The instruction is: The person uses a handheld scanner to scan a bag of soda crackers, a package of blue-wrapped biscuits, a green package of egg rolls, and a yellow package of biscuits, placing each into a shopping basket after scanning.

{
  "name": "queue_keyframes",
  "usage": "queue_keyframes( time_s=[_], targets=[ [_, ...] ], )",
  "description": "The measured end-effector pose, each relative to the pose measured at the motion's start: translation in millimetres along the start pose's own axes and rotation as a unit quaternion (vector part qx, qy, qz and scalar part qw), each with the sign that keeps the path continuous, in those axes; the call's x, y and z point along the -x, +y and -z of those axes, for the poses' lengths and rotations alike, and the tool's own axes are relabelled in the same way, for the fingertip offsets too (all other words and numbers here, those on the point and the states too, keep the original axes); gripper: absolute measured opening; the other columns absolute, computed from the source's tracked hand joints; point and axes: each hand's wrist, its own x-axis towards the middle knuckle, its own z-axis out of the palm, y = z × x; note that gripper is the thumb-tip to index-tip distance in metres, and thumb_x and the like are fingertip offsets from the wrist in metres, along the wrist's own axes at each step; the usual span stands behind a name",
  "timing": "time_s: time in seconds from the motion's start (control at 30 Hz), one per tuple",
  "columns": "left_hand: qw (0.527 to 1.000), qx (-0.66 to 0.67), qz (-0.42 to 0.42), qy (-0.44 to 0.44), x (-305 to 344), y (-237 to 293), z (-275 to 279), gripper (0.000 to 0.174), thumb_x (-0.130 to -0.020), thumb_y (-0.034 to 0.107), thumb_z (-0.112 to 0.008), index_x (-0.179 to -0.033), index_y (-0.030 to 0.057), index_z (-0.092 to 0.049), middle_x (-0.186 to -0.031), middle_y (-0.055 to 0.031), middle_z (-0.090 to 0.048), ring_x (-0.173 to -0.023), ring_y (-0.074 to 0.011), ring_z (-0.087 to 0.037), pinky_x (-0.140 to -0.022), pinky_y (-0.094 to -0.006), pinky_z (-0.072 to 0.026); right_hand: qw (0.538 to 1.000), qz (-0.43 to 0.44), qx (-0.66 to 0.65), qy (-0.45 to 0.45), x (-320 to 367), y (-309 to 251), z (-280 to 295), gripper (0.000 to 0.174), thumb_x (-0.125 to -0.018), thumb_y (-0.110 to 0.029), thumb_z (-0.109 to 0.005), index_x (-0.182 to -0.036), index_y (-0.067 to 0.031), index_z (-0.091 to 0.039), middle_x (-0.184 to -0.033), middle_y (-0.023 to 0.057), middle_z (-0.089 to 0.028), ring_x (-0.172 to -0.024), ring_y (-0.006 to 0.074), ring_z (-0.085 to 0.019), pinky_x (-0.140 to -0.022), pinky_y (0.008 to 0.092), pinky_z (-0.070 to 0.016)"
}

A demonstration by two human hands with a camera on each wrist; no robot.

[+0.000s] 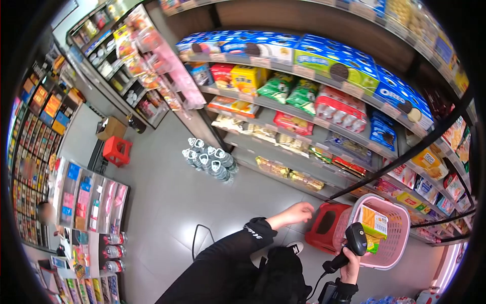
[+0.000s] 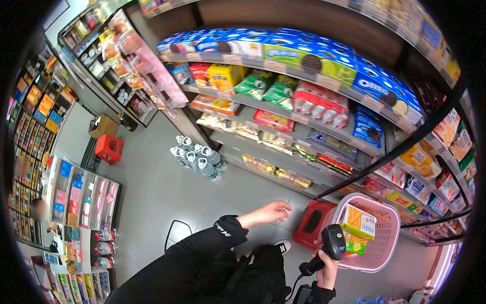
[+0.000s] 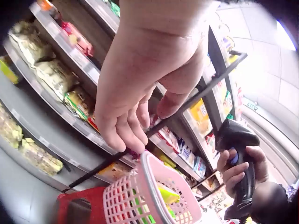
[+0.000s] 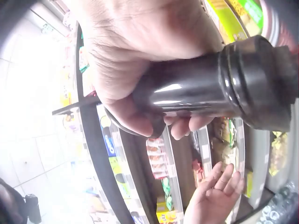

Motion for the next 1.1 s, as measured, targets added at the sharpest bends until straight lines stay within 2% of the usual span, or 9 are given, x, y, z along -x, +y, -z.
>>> queue_keyframes(
  time_s=[0.07, 0.13, 0.2, 0.37, 0.63, 0.7, 0.83, 1.0, 1.1],
  targets=[
    [1.0, 0.019, -0.004, 0.021, 27, -10, 33, 0.032, -0.076, 0.011, -0.047, -0.107, 0.0016, -0.046, -0.088, -0.0069, -0.056, -0.073, -0.0114, -0.053, -0.065, -0.0236, -0.0424, 0.995, -0.014, 0.049, -0.091, 4, 16, -17, 0.04, -0.068, -0.003, -0.054, -0.107, 0.002, -0.044, -0.093, 0.0132, -0.051, -0.066, 0.016, -0.051, -0.058, 0.0275, -0.0433],
    [0.998, 0.036, -0.007, 0.043, 56, -19, 61, 0.034, -0.076, 0.01, -0.045, -0.108, 0.0015, -0.045, -0.09, -0.0073, -0.056, -0.074, -0.0118, -0.054, -0.067, -0.0239, -0.0423, 0.993, -0.017, 0.065, -0.102, 16, 28, -43, 0.039, -0.067, -0.003, -0.054, -0.105, 0.0021, -0.046, -0.092, 0.0136, -0.052, -0.064, 0.0165, -0.051, -0.058, 0.0279, -0.0433],
    [0.992, 0.054, -0.025, 0.11, 88, -22, 85, 0.034, -0.075, 0.01, -0.048, -0.106, -0.002, -0.046, -0.085, -0.0094, -0.057, -0.068, -0.0134, -0.055, -0.059, -0.0242, -0.0434, 0.988, -0.032, 0.102, -0.113, 25, 44, -66, 0.036, -0.067, -0.004, -0.055, -0.101, 0.002, -0.047, -0.092, 0.0141, -0.052, -0.063, 0.0168, -0.052, -0.058, 0.028, -0.0435],
    [0.984, 0.073, -0.009, 0.164, 173, -40, 143, 0.034, -0.077, 0.011, -0.044, -0.11, 0.0013, -0.044, -0.094, -0.0091, -0.056, -0.079, -0.0139, -0.055, -0.071, -0.0256, -0.043, 0.973, -0.073, 0.142, -0.169, 47, 83, -127, 0.034, -0.065, 0.002, -0.057, -0.098, 0.0003, -0.05, -0.089, 0.0114, -0.056, -0.063, 0.0158, -0.052, -0.059, 0.0268, -0.0415],
    [0.954, 0.139, 0.024, 0.265, 313, -108, 206, 0.033, -0.079, 0.012, -0.044, -0.11, 0.0017, -0.044, -0.096, -0.0095, -0.055, -0.08, -0.0151, -0.056, -0.073, -0.0264, -0.0443, 0.942, -0.097, 0.2, -0.249, 81, 131, -212, 0.039, -0.067, 0.005, -0.055, -0.105, -0.0005, -0.05, -0.093, 0.0109, -0.057, -0.065, 0.0122, -0.053, -0.06, 0.0248, -0.0438],
    [0.929, 0.162, 0.028, 0.33, 340, -124, 214, 0.032, -0.08, 0.013, -0.043, -0.11, 0.0022, -0.045, -0.096, -0.0097, -0.056, -0.081, -0.0158, -0.056, -0.072, -0.0262, -0.0443, 0.937, -0.098, 0.211, -0.262, 86, 139, -225, 0.038, -0.067, 0.004, -0.056, -0.104, -0.0005, -0.051, -0.093, 0.0109, -0.057, -0.065, 0.0121, -0.054, -0.061, 0.0248, -0.044],
    [0.905, 0.216, 0.052, 0.363, 374, -161, 226, 0.032, -0.078, 0.014, -0.046, -0.108, 0.0022, -0.046, -0.094, -0.0093, -0.056, -0.079, -0.0149, -0.056, -0.069, -0.0254, -0.0441, 0.929, -0.099, 0.231, -0.273, 98, 148, -246, 0.035, -0.067, 0.002, -0.058, -0.101, -0.0004, -0.052, -0.093, 0.0102, -0.058, -0.066, 0.0118, -0.054, -0.06, 0.025, -0.0442],
    [0.891, 0.234, 0.066, 0.383, 390, -175, 230, 0.029, -0.081, 0.015, -0.041, -0.107, 0.0034, -0.046, -0.096, -0.01, -0.056, -0.082, -0.0166, -0.057, -0.071, -0.0257, -0.0437, 0.924, -0.087, 0.267, -0.261, 108, 147, -263, 0.03, -0.065, -0.002, -0.058, -0.095, 0.0, -0.053, -0.088, 0.0105, -0.058, -0.066, 0.0148, -0.054, -0.061, 0.0269, -0.0425],
    [0.89, 0.244, 0.07, 0.379, 386, -175, 231, 0.028, -0.081, 0.015, -0.041, -0.107, 0.0032, -0.046, -0.096, -0.0102, -0.056, -0.083, -0.0166, -0.057, -0.071, -0.0258, -0.0438, 0.925, -0.092, 0.265, -0.257, 104, 145, -263, 0.037, -0.065, 0.003, -0.06, -0.101, -0.0013, -0.052, -0.09, 0.0083, -0.058, -0.068, 0.0125, -0.054, -0.06, 0.0261, -0.0451]
  ],
)
